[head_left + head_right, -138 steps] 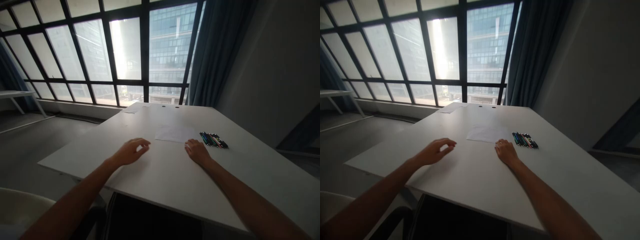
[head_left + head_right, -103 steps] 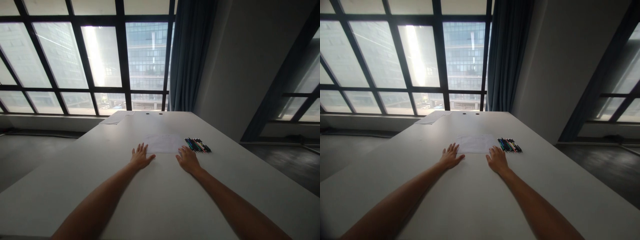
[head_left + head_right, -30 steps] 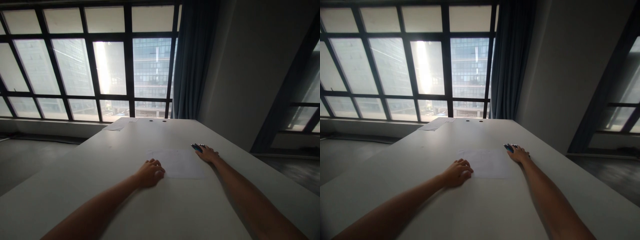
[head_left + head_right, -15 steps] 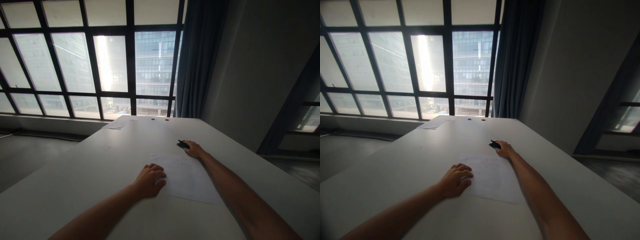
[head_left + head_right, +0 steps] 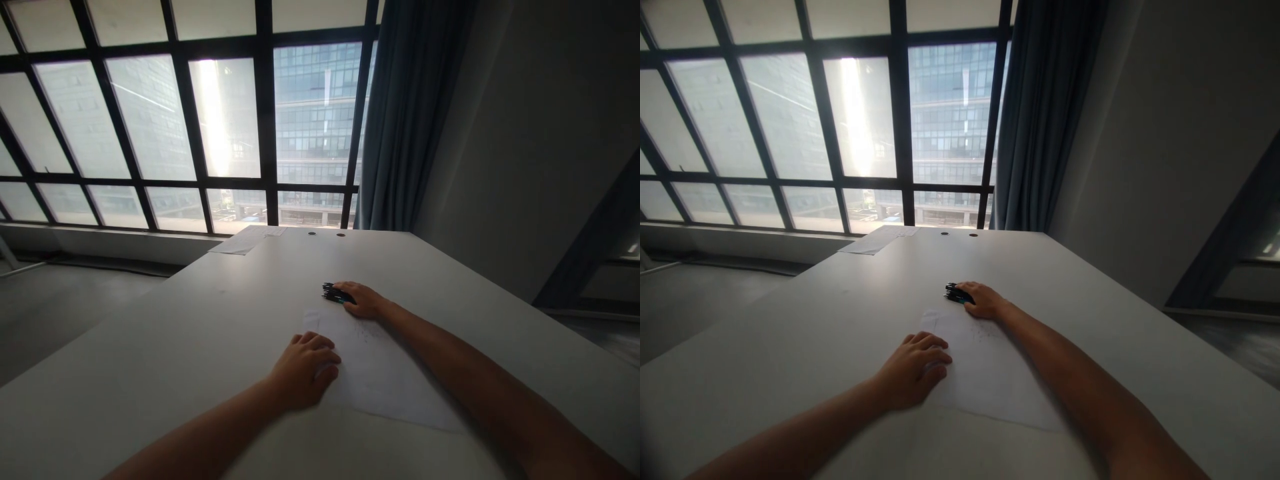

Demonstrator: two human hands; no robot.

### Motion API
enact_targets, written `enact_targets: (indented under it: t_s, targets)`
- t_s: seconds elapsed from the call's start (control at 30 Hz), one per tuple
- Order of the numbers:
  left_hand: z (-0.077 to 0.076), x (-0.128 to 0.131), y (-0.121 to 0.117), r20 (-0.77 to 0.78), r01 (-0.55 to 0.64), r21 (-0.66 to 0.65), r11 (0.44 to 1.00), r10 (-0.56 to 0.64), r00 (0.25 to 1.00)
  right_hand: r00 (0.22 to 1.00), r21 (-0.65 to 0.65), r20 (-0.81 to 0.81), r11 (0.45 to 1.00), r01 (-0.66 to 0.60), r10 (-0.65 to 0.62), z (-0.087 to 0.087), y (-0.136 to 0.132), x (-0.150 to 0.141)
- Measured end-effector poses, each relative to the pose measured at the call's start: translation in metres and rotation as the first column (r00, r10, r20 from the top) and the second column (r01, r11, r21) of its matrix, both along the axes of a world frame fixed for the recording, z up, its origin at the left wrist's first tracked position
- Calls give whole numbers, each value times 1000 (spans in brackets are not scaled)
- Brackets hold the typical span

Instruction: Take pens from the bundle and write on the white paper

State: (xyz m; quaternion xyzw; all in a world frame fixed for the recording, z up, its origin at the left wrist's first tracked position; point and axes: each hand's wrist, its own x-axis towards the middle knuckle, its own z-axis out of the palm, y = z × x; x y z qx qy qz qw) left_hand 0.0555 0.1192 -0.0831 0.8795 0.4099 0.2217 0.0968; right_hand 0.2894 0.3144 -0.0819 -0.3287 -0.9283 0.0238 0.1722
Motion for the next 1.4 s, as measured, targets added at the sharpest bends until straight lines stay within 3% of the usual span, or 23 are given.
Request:
enact_targets:
  t_s: [0.2, 0.47, 0.67, 0.83, 1.0, 1.17, 1.3, 1.4]
  targets:
    - [1, 1, -1, -33, -5, 16, 1000, 6, 999, 988, -20, 131, 997, 81, -78, 13, -7, 5]
    - [0, 2, 0, -57, -19, 45, 999, 22, 998, 944, 11, 117, 951, 310, -309, 14, -28, 20]
    - [1, 2, 13, 108, -185, 113, 976, 173, 979, 892, -15, 110, 897, 442, -438, 0, -45, 54]
    - [11, 3, 57, -19, -248, 108, 963, 252, 968, 860, -47, 100, 861, 507, -501, -6, -47, 63]
    - [13, 20, 121, -88, -288, 45, 957, 291, 953, 909, -92, 0, 906, 414, -416, -2, -32, 55]
    - [8, 39, 175, -159, -228, -44, 973, 219, 963, 943, -172, -14, 930, 325, -333, -4, -13, 58]
    - [2, 42, 201, -169, -134, -72, 988, 120, 978, 927, -298, 58, 879, 371, -372, -6, -13, 72]
    - [-1, 39, 208, -146, -113, -80, 990, 101, 984, 905, -303, 57, 856, 418, -422, -7, -21, 88]
